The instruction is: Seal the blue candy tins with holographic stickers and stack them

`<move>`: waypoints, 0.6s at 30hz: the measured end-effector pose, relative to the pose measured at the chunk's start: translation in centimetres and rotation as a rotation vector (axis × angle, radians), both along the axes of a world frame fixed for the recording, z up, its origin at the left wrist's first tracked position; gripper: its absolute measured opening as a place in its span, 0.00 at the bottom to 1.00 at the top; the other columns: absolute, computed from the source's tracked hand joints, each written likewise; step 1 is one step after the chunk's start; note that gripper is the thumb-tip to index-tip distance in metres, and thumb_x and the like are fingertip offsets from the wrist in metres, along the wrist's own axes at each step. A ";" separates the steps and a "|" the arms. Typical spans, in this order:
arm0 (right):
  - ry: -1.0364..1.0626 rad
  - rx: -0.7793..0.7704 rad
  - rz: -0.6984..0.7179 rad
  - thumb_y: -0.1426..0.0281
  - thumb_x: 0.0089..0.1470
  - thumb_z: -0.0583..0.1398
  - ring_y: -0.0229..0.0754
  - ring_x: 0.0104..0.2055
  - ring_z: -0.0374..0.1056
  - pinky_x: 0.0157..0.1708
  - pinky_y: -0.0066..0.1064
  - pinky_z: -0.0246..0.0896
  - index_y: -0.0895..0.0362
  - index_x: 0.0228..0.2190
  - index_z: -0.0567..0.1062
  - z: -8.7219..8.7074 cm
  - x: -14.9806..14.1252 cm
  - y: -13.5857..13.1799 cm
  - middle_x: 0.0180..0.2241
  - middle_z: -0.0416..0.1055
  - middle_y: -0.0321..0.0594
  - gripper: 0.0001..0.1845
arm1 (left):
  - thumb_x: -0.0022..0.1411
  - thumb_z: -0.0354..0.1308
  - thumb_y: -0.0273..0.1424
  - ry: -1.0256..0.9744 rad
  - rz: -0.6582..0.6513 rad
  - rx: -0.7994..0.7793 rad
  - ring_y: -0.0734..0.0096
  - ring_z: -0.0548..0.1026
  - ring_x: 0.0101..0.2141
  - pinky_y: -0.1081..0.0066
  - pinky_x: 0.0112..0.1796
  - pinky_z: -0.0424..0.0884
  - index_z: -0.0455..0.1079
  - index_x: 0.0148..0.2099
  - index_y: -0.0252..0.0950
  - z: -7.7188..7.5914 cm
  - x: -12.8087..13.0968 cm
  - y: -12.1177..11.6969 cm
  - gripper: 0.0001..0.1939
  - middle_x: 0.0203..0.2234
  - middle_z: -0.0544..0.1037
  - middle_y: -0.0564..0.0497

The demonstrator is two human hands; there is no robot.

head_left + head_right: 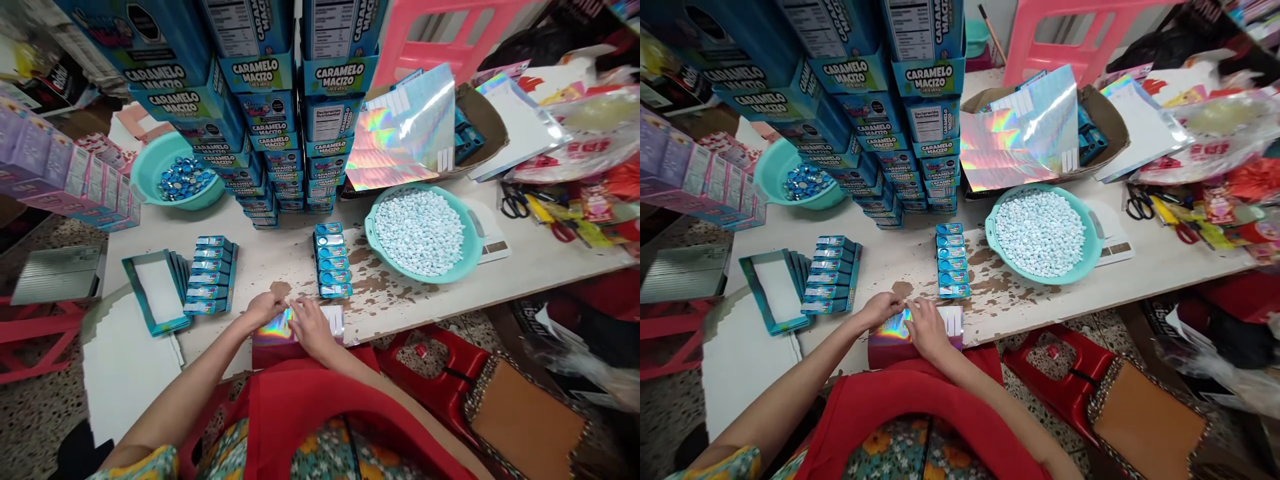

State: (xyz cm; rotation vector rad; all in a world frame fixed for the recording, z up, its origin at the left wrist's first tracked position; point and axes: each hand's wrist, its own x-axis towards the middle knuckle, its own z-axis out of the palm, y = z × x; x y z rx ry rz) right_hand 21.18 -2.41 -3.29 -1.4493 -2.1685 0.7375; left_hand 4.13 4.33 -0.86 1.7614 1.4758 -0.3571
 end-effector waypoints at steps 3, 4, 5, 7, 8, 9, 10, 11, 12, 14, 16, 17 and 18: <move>-0.159 -0.014 0.093 0.68 0.52 0.60 0.52 0.48 0.60 0.44 0.44 0.62 0.58 0.53 0.63 -0.9 -1.0 -0.3 0.48 0.65 0.50 0.27 | 0.58 0.49 0.35 0.034 0.049 0.007 0.68 0.72 0.31 0.75 0.29 0.59 0.73 0.33 0.36 -0.1 0.1 -0.5 0.13 0.28 0.77 0.49; -0.180 -0.008 0.125 0.68 0.52 0.60 0.52 0.48 0.59 0.44 0.43 0.62 0.58 0.54 0.62 -1.0 -1.0 -0.5 0.49 0.65 0.50 0.27 | 0.59 0.49 0.35 0.039 0.069 0.005 0.68 0.73 0.32 0.75 0.30 0.59 0.73 0.34 0.36 -0.3 0.1 -0.6 0.13 0.29 0.77 0.49; -0.190 0.002 0.155 0.69 0.52 0.60 0.52 0.49 0.59 0.44 0.43 0.61 0.59 0.53 0.63 -1.1 -0.9 -0.7 0.50 0.64 0.50 0.27 | 0.59 0.49 0.35 0.038 0.085 0.004 0.68 0.73 0.33 0.75 0.30 0.60 0.73 0.35 0.36 -0.6 0.1 -0.7 0.13 0.30 0.78 0.48; -0.183 0.030 0.200 0.70 0.52 0.60 0.51 0.50 0.58 0.45 0.42 0.60 0.58 0.50 0.66 -1.1 -0.7 -1.0 0.52 0.63 0.49 0.22 | 0.59 0.49 0.34 0.031 0.106 0.007 0.67 0.73 0.34 0.75 0.31 0.60 0.73 0.35 0.36 -1.0 0.1 -0.8 0.12 0.31 0.78 0.48; -0.170 0.043 0.210 0.70 0.52 0.60 0.50 0.50 0.59 0.44 0.41 0.60 0.58 0.46 0.68 -0.9 -0.5 -1.1 0.52 0.63 0.48 0.18 | 0.59 0.49 0.33 0.026 0.111 0.011 0.67 0.73 0.35 0.75 0.32 0.61 0.73 0.35 0.36 -1.3 0.1 -0.8 0.12 0.32 0.78 0.48; -0.155 0.052 0.216 0.71 0.53 0.59 0.49 0.48 0.60 0.43 0.39 0.60 0.57 0.43 0.70 -0.7 -0.4 -1.1 0.49 0.66 0.47 0.13 | 0.59 0.49 0.33 0.024 0.117 0.013 0.67 0.73 0.35 0.75 0.33 0.61 0.73 0.35 0.36 -1.4 0.1 -0.7 0.12 0.32 0.78 0.48; -0.142 0.056 0.217 0.71 0.54 0.58 0.47 0.45 0.62 0.41 0.38 0.60 0.57 0.39 0.71 -0.4 -0.3 -1.0 0.45 0.69 0.46 0.08 | 0.59 0.49 0.32 0.028 0.128 0.009 0.66 0.74 0.35 0.74 0.33 0.62 0.73 0.35 0.36 -1.5 0.1 -0.7 0.12 0.32 0.78 0.48; -0.129 0.055 0.213 0.72 0.55 0.57 0.46 0.41 0.63 0.39 0.36 0.60 0.56 0.35 0.71 0.1 -0.2 -0.9 0.40 0.71 0.44 0.05 | 0.59 0.49 0.32 0.036 0.147 0.003 0.65 0.74 0.36 0.73 0.34 0.62 0.73 0.35 0.37 -1.5 0.1 -0.7 0.11 0.32 0.78 0.48; -0.113 0.049 0.198 0.72 0.56 0.56 0.44 0.37 0.64 0.36 0.35 0.59 0.56 0.32 0.71 0.6 -0.1 -0.8 0.34 0.72 0.43 0.04 | 0.59 0.49 0.32 0.038 0.177 0.002 0.64 0.74 0.36 0.72 0.35 0.63 0.73 0.34 0.37 -1.4 0.0 -0.7 0.11 0.31 0.78 0.47; -0.047 0.004 0.124 0.72 0.57 0.55 0.42 0.33 0.64 0.34 0.33 0.58 0.56 0.29 0.71 1.9 0.5 -0.5 0.28 0.70 0.40 0.06 | 0.60 0.49 0.33 -0.069 0.260 0.047 0.62 0.73 0.39 0.70 0.38 0.64 0.72 0.37 0.37 -0.9 0.1 -0.8 0.11 0.34 0.77 0.47; 0.080 -0.077 -0.001 0.72 0.56 0.56 0.41 0.33 0.64 0.34 0.31 0.57 0.55 0.28 0.70 3.2 1.4 -0.2 0.28 0.70 0.38 0.05 | 0.60 0.49 0.36 -0.364 0.337 0.085 0.63 0.70 0.45 0.69 0.42 0.64 0.69 0.45 0.37 0.1 0.5 -1.2 0.14 0.43 0.74 0.46; 0.157 -0.125 -0.069 0.71 0.56 0.56 0.40 0.33 0.64 0.33 0.30 0.57 0.55 0.28 0.69 3.8 1.9 0.1 0.28 0.70 0.37 0.05 | 0.60 0.50 0.38 -0.540 0.354 0.054 0.64 0.69 0.47 0.70 0.43 0.65 0.66 0.49 0.37 0.6 0.9 -1.4 0.17 0.47 0.72 0.45; 0.233 -0.172 -0.133 0.70 0.56 0.56 0.39 0.32 0.65 0.33 0.29 0.58 0.55 0.28 0.69 4.3 2.5 0.4 0.28 0.70 0.36 0.05 | 0.59 0.52 0.39 -0.688 0.351 -0.022 0.64 0.70 0.46 0.71 0.42 0.66 0.65 0.51 0.37 1.1 1.4 -1.6 0.20 0.47 0.72 0.45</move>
